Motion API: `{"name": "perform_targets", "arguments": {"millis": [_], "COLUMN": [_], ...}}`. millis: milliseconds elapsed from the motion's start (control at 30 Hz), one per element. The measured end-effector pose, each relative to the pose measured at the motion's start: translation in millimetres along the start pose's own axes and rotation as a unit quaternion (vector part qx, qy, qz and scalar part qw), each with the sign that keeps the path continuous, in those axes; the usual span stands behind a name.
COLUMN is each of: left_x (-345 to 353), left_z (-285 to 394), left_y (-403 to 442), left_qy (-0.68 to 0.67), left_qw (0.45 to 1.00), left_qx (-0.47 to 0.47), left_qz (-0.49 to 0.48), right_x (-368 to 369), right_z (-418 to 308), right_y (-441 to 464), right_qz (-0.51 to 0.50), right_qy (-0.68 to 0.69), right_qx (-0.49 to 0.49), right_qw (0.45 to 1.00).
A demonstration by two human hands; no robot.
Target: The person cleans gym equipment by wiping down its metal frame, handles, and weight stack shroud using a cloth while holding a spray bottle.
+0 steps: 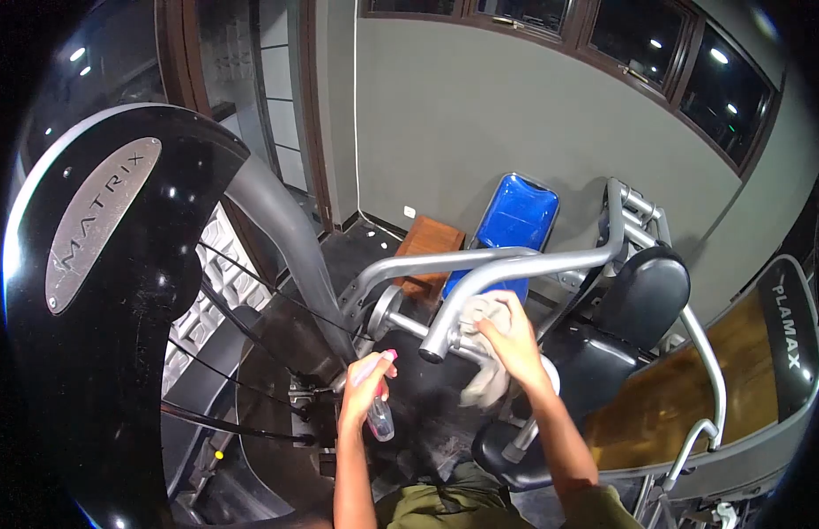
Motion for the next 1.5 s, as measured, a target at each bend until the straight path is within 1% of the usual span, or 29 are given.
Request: {"name": "perform_targets", "arguments": {"millis": [33, 67, 167, 267, 300, 400, 433, 467, 533, 567, 600, 667, 733, 767, 800, 867, 933, 967, 1000, 1067, 1167, 1200, 1267, 1367, 1467, 1500], "left_x": [0.7, 1.9, 9.0, 10.5, 10.0, 8.5, 7.9, 7.6, 7.4, 7.7, 7.9, 7.9, 6.4, 5.3, 4.7, 3.9, 1.6, 0.7, 0.6, 2.4, 7.4, 9.5, 13.1, 17.3, 21.3, 23.3], "left_z": [-1.0, -1.3, 0.1, -2.9, -4.3, -9.7, -10.9, -12.1, -14.2, -12.7, -12.9, -15.3, -18.0, -19.9, -21.2, -18.2, -18.4, -18.1, -17.3, -16.4, -11.6, -10.3, -9.3, -9.1, -11.7, -13.3], "left_y": [0.5, -0.4, -1.6, -1.6, -1.4, -0.4, 0.2, 0.9, 1.6, 0.8, 1.2, 2.1, 3.6, 3.6, 4.5, 4.9, 5.1, 5.1, 5.7, 5.4, 8.4, 10.1, 12.9, 17.6, 23.0, 25.2], "left_qy": [0.001, 0.003, 0.005, -0.001, -0.005, 0.001, 0.006, 0.009, 0.014, 0.012, 0.01, 0.005, 0.017, 0.02, 0.024, 0.027, 0.025, 0.027, 0.029, 0.024, 0.016, 0.018, 0.021, 0.027, 0.047, 0.057], "left_qw": [1.0, 1.0, 1.0, 0.999, 0.999, 0.999, 0.999, 0.999, 0.999, 0.999, 0.999, 0.999, 0.998, 0.998, 0.998, 0.999, 0.999, 0.998, 0.998, 0.998, 0.998, 0.998, 0.998, 0.998, 0.998, 0.998], "left_qx": [0.003, -0.001, -0.005, 0.001, 0.003, 0.0, -0.002, -0.005, -0.013, -0.011, -0.014, -0.022, -0.021, -0.025, -0.029, -0.029, -0.034, -0.038, -0.042, -0.047, -0.052, -0.054, -0.051, -0.037, -0.018, -0.012], "left_qz": [-0.011, -0.01, -0.019, -0.039, -0.045, -0.049, -0.048, -0.048, -0.045, -0.047, -0.047, -0.048, -0.05, -0.048, -0.047, -0.037, -0.032, -0.031, -0.031, -0.031, -0.035, -0.036, -0.039, -0.041, -0.03, -0.023], "right_x": [3.2, 6.1, 36.4, 71.2, 79.4, 99.2, 100.2, 99.3, 100.7, 102.6, 104.9, 122.7, 155.4, 167.5, 172.7, 181.1, 171.6, 167.4, 155.7, 133.3, 123.4, 119.7, 112.5, 94.5, 64.6, 55.5], "right_z": [-8.9, -15.9, 13.8, 44.8, 37.7, 27.9, 28.9, 39.4, 56.9, 69.1, 68.2, 68.1, 79.4, 84.4, 63.4, 71.2, 75.9, 99.0, 96.3, 105.6, 89.3, 84.7, 68.6, 52.7, 55.0, 61.7], "right_y": [14.8, 24.8, 42.0, 38.5, 36.5, 25.8, 32.1, 43.6, 72.8, 91.5, 103.9, 106.3, 94.2, 80.9, 66.3, 62.2, 85.4, 100.7, 115.2, 134.0, 113.8, 102.9, 80.7, 72.5, 88.6, 94.1], "right_qz": [-0.036, -0.071, -0.179, -0.197, -0.256, -0.389, -0.398, -0.398, -0.358, -0.352, -0.346, -0.406, -0.471, -0.501, -0.569, -0.596, -0.583, -0.528, -0.498, -0.434, -0.462, -0.453, -0.49, -0.455, -0.375, -0.344], "right_qy": [-0.102, -0.204, -0.328, -0.356, -0.324, -0.232, -0.255, -0.28, -0.382, -0.451, -0.495, -0.486, -0.507, -0.509, -0.467, -0.469, -0.478, -0.507, -0.522, -0.531, -0.489, -0.41, -0.287, -0.197, -0.257, -0.283], "right_qx": [-0.037, -0.072, -0.089, -0.152, -0.197, -0.209, -0.21, -0.179, -0.176, -0.125, -0.116, -0.116, -0.151, -0.145, -0.128, -0.115, -0.086, -0.101, -0.089, -0.1, -0.131, -0.171, -0.19, -0.27, -0.271, -0.232], "right_qw": [0.993, 0.974, 0.923, 0.901, 0.889, 0.867, 0.856, 0.855, 0.834, 0.811, 0.788, 0.765, 0.706, 0.685, 0.665, 0.641, 0.651, 0.674, 0.687, 0.721, 0.729, 0.773, 0.801, 0.826, 0.848, 0.865]}}
Point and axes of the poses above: each hand's wrist, its own y-axis towards the middle knuckle, its own x-axis out of the palm, z = x × y, the point moved 6 cm from there along y, towards the middle knuckle, and after that the axes turned 5 degrees about z, right-handed, at the moved point
